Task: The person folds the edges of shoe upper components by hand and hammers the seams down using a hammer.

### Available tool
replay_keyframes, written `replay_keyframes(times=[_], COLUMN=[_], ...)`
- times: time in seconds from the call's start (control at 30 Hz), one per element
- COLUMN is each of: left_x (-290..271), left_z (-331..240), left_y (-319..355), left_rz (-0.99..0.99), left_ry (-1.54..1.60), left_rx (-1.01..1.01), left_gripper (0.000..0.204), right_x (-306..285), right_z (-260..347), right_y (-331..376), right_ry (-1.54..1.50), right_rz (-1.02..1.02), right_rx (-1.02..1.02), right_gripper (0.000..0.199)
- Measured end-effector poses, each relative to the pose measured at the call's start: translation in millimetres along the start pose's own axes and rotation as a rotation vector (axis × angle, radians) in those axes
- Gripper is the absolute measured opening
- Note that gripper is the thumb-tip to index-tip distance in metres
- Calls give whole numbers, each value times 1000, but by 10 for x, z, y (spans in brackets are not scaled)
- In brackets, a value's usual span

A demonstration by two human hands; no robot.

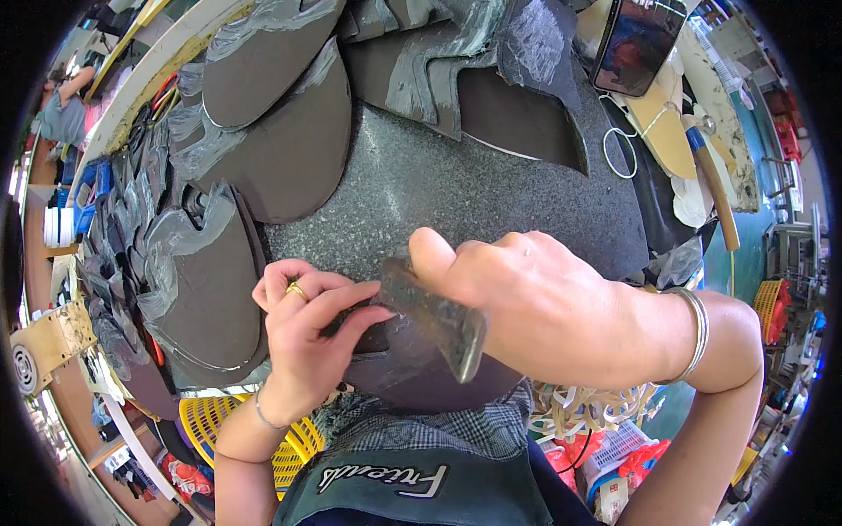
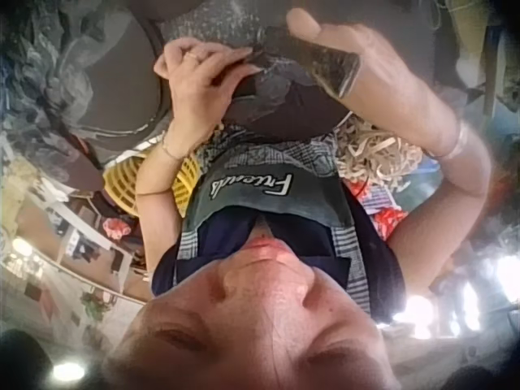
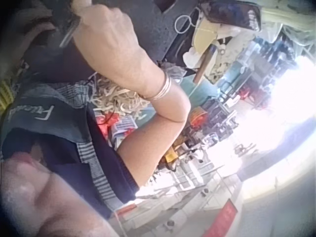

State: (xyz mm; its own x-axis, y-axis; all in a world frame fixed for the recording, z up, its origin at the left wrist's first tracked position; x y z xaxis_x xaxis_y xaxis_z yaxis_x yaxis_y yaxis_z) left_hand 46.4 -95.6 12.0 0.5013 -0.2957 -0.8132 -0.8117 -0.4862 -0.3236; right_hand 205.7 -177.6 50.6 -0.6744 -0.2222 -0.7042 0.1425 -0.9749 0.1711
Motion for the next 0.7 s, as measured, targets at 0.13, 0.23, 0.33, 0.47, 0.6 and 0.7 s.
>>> replay_keyframes(times=[0.13, 0.23, 0.33, 0.47, 0.6, 0.7], left_x=[-13, -51, -87, -53, -61, -70], left_z=[5, -89, -51, -76, -139, -188], left_y=[34, 18, 72, 152, 132, 157], left_rz=[-12, -23, -47, -99, -107, -104], left_ry=[34, -38, -48, -90, -170, -193], left_rx=[-46, 6, -109, -51, -42, -32], left_gripper=[23, 25, 27, 29, 26, 24], right_x=[8, 0, 39, 4, -1, -22], right_z=[-71, 48, 58, 75, 57, 132], right_y=[-36, -76, -119, -118, -112, -127], right_ry=[48, 17, 15, 6, 39, 39], right_rz=[-28, 44, 61, 71, 79, 24], right_rx=[-13, -40, -55, -17, -45, -82], right_gripper=[40, 43, 44, 40, 36, 36])
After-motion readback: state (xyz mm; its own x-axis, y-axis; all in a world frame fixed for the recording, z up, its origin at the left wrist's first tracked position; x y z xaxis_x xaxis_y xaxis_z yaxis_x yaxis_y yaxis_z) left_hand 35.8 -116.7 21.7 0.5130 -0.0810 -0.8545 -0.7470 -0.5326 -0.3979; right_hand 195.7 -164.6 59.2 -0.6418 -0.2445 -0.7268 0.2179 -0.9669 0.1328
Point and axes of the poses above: each hand's wrist, its own y-axis away from the middle knuckle, its own x-axis out of the palm, z = x × y, the point moved 6 cm from there along -y, towards the middle knuckle
